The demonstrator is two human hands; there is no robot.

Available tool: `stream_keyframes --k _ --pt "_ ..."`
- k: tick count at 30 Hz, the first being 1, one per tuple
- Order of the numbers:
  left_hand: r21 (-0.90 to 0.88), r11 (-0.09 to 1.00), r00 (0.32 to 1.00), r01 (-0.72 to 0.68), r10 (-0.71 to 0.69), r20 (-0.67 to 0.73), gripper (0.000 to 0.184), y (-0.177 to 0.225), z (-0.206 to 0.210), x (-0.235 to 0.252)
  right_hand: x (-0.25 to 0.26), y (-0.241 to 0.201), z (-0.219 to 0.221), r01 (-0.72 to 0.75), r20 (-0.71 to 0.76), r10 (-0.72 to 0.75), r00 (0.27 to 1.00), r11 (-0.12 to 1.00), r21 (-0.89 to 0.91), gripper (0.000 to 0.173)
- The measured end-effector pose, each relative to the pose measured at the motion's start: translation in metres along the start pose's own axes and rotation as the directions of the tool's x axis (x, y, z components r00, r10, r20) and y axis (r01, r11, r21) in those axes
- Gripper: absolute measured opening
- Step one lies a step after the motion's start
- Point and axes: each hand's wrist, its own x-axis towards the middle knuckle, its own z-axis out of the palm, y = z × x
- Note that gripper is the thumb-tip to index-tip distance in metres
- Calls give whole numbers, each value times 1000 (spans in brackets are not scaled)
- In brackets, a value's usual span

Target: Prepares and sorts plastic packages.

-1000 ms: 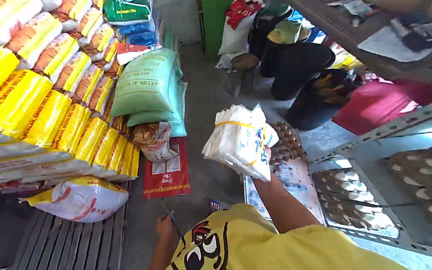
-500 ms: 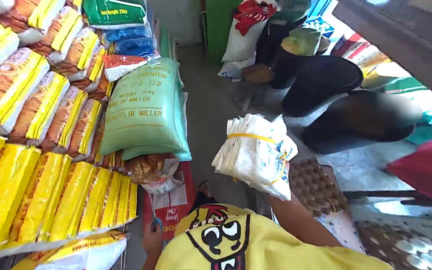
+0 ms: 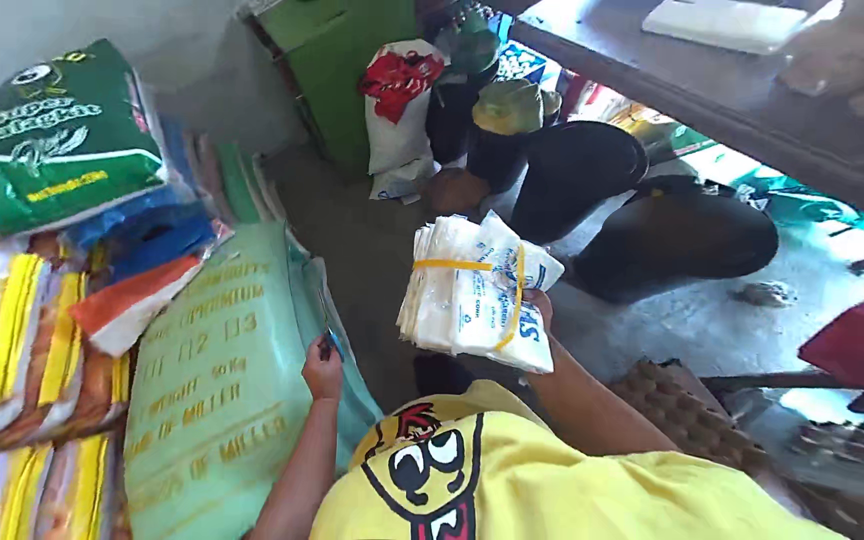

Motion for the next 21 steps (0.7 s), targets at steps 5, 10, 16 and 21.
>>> stream_keyframes --k 5,10,16,21 --pt "159 964 959 212 -237 158 39 -16 51 72 147 18 38 -31 63 29 998 999 21 16" --pt "227 886 883 405 -443 152 41 -13 53 152 273 23 106 -104 -54 107 993 993 52 43" --pt "234 874 895 427 -445 28 42 -55 66 277 426 80 136 -29 153 3 988 985 170 24" --pt "397 844 855 360 -469 222 42 -35 89 463 532 120 169 35 103 -64 993 965 259 18"
